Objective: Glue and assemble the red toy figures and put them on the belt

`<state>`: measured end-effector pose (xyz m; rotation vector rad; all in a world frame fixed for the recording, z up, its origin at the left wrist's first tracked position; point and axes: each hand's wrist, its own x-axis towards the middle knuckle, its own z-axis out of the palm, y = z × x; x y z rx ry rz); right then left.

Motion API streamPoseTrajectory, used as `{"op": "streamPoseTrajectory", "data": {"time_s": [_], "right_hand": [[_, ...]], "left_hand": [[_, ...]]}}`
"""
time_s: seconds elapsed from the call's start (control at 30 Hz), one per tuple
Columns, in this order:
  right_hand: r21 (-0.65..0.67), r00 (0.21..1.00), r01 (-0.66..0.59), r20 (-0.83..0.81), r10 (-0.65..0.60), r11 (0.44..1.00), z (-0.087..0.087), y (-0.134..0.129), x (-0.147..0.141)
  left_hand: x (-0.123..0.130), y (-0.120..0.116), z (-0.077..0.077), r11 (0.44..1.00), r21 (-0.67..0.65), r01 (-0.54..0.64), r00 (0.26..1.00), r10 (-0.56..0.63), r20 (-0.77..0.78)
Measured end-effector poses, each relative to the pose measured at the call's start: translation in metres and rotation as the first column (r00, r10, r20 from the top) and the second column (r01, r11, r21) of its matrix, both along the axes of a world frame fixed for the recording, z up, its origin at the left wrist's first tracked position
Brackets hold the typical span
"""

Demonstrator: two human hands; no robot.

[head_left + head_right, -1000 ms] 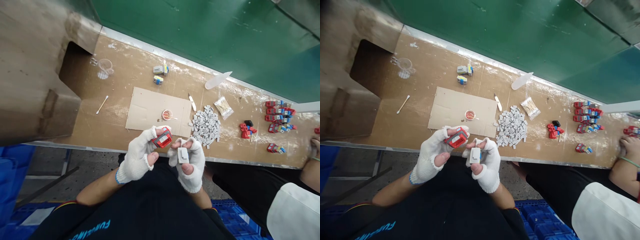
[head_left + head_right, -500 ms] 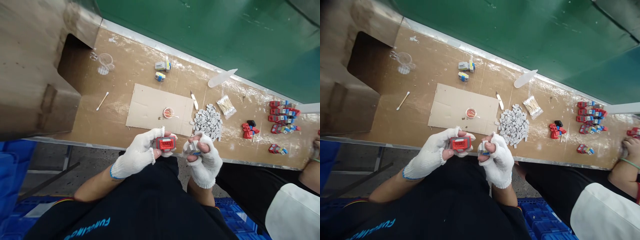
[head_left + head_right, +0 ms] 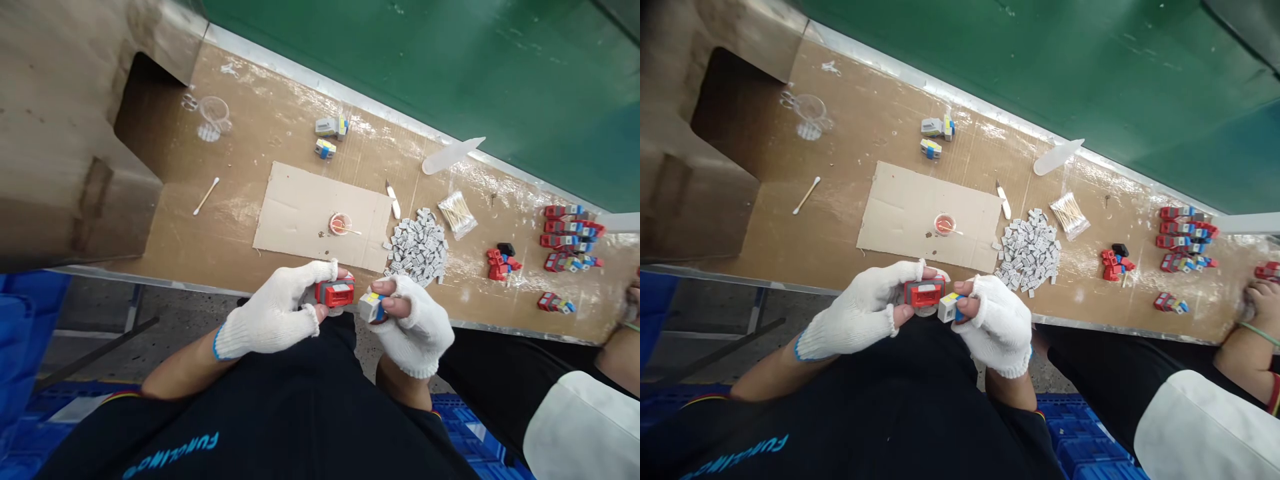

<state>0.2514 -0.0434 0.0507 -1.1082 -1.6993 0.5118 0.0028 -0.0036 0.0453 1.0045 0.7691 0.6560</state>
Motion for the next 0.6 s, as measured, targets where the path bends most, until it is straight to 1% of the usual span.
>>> {"op": "streamPoseTrajectory", "data": {"time_s": [0.07,0.13,0.23,0.3,0.43,0.5,0.6], "right_hand": [[0.043,0.996,0.017,0.082,-0.020,0.999,0.000,-0.002,-0.004],[0.089,0.986,0.015,0.165,-0.029,0.996,0.001,-0.003,-0.007],[0.122,0.967,-0.047,0.256,0.014,0.991,0.004,-0.002,-0.009],[0.117,0.959,-0.086,0.278,0.051,0.989,0.006,0.001,-0.009],[0.121,0.948,-0.170,0.290,0.129,0.978,0.010,0.010,-0.009],[0.138,0.930,-0.200,0.340,0.144,0.970,0.013,0.016,-0.010],[0.189,0.902,-0.202,0.419,0.107,0.961,0.018,0.018,-0.012]], "left_hand": [[0.000,0.000,0.000,0.991,0.131,0.015,0.995,-0.002,-0.096],[0.000,0.000,0.000,0.969,0.244,0.029,0.983,0.016,-0.182],[0.000,0.002,0.003,0.935,0.351,0.050,0.969,0.040,-0.245],[-0.002,0.003,0.006,0.926,0.373,0.066,0.967,0.032,-0.252],[-0.006,0.003,0.005,0.940,0.337,0.058,0.981,0.009,-0.194],[-0.005,0.002,0.002,0.936,0.352,0.021,0.983,0.045,-0.177],[-0.003,0.000,-0.003,0.914,0.405,-0.025,0.979,0.105,-0.177]]}}
